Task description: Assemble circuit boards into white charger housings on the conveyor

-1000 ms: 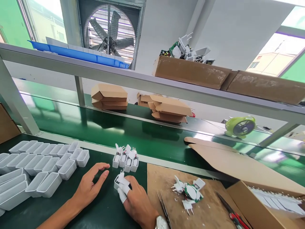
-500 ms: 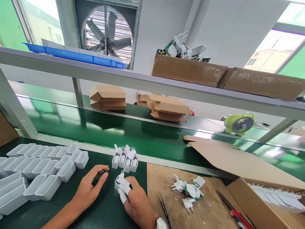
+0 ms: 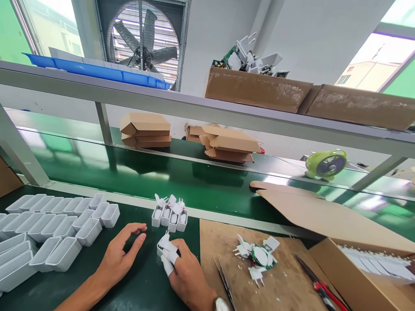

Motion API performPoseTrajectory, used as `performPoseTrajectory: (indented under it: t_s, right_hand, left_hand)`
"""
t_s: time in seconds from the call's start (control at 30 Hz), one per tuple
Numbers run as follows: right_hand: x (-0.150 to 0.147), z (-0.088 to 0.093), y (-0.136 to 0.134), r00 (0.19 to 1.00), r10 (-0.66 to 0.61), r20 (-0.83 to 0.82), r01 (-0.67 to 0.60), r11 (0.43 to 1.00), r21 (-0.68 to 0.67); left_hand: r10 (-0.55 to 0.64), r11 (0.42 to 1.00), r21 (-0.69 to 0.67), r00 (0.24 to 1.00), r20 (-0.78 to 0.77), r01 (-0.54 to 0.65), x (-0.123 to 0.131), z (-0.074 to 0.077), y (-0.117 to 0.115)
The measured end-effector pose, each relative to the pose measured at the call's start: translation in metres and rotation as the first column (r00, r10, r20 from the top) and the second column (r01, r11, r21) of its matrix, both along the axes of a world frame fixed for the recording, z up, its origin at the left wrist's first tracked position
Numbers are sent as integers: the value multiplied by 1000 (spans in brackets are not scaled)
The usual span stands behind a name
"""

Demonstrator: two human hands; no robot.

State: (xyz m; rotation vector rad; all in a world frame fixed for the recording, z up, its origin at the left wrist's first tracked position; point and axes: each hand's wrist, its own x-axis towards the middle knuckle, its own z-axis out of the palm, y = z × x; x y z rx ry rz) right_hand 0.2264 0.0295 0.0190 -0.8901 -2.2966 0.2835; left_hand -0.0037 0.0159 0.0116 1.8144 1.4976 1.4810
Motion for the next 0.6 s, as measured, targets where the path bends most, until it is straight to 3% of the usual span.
performPoseTrajectory:
  t_s: [0.3, 0.47, 0.6]
  right_hand:
    - [6, -4, -2, 1000, -11, 9, 12, 999, -46]
    - [5, -6, -5, 998, -36, -53, 35, 999, -19]
    - [6, -17, -9, 990, -46, -135, 50, 999, 22]
  left_hand:
    - [-34, 999, 6, 999, 5, 34, 2, -1, -4]
    - [-195, 981, 7, 980, -44, 196, 9, -15, -9]
    - [-325, 944, -79, 944, -50, 321, 17, -23, -12]
